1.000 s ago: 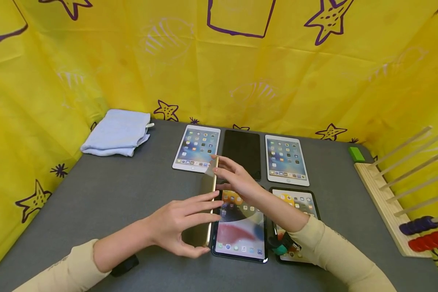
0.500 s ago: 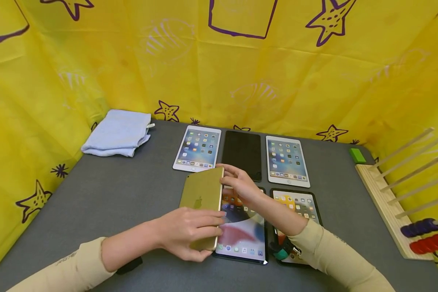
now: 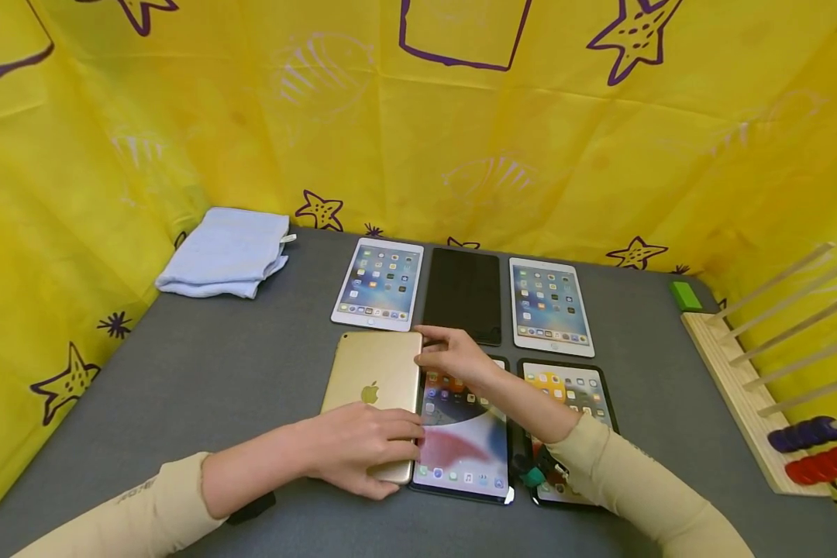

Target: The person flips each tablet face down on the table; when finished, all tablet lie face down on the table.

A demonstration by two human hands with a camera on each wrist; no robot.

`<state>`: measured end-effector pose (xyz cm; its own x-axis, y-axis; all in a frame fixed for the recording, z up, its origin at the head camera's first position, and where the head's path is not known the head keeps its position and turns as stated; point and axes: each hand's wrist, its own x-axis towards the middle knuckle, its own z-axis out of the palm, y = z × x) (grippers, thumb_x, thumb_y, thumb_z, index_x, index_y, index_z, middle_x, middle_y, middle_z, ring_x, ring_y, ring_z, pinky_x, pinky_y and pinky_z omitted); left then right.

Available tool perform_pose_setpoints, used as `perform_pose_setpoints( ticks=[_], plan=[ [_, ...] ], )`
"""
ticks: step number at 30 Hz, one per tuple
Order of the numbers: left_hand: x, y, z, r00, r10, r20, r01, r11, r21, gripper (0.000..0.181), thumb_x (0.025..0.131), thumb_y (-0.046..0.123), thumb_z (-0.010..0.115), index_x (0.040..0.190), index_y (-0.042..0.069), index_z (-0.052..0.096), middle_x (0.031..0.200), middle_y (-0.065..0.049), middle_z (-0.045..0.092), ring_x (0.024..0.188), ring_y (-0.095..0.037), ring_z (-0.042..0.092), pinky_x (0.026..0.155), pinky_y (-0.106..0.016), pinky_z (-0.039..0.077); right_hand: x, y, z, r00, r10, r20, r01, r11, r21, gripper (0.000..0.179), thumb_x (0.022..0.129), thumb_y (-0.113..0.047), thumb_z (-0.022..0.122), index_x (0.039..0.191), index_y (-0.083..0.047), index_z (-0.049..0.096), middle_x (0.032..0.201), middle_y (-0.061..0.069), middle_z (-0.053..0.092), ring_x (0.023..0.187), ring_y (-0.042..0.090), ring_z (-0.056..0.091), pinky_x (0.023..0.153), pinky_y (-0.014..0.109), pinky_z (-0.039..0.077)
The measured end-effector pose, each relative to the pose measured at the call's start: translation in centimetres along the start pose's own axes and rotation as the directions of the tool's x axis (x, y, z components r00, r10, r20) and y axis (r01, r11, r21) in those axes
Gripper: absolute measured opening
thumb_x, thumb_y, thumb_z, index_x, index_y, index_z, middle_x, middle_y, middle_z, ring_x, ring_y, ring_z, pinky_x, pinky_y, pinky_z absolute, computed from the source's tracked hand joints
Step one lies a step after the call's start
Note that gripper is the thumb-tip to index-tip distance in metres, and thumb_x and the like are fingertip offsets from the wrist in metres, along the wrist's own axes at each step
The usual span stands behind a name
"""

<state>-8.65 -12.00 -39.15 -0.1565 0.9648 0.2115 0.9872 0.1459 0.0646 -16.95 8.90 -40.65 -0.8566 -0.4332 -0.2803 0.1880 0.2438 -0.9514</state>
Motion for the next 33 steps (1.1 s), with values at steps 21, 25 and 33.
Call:
perform_pose_setpoints(
  ticks=[21, 25, 33],
  plan=[
    [-0.5, 0.5, 0.3, 0.940, -0.273, 0.204, 0.283, 0.959, -0.021, 0.067, 0.077, 0.058, 0.072, 0.131, 0.020, 0.059, 0.139, -0.003, 0.053, 0.132, -0.018, 0.044, 0.098, -0.033, 0.047, 1.1, -0.6, 0.0, 0.988, -0.138, 0.064, 0.150, 0.814, -0.561, 0.039, 0.086, -0.013, 0.067, 0.124, -0.005, 0.064, 0.093, 0.000, 0.062, 0.080, 0.012, 0.056, 0.072, 0.026, 0.048],
    [-0.5, 0.6, 0.3, 0.929, -0.303, 0.213, 0.308, 0.951, 0.010, 0.073, 0.075, 0.060, 0.071, 0.133, 0.017, 0.058, 0.141, -0.004, 0.051, 0.134, -0.019, 0.042, 0.097, -0.033, 0.047, 1.2, -0.7, 0.2, 0.983, -0.172, 0.069, 0.179, 0.784, -0.595, 0.035, 0.086, -0.013, 0.065, 0.120, -0.004, 0.064, 0.094, 0.002, 0.060, 0.079, 0.014, 0.054, 0.070, 0.027, 0.046],
    [-0.5, 0.7, 0.1, 0.884, -0.384, 0.267, 0.386, 0.921, 0.047, 0.086, 0.073, 0.063, 0.071, 0.137, 0.009, 0.054, 0.145, -0.010, 0.047, 0.136, -0.024, 0.040, 0.095, -0.035, 0.049, 1.5, -0.9, 0.8, 0.965, -0.252, 0.074, 0.236, 0.710, -0.663, 0.027, 0.084, -0.011, 0.064, 0.110, -0.002, 0.066, 0.103, 0.010, 0.059, 0.099, 0.025, 0.053, 0.087, 0.038, 0.043]
  ],
)
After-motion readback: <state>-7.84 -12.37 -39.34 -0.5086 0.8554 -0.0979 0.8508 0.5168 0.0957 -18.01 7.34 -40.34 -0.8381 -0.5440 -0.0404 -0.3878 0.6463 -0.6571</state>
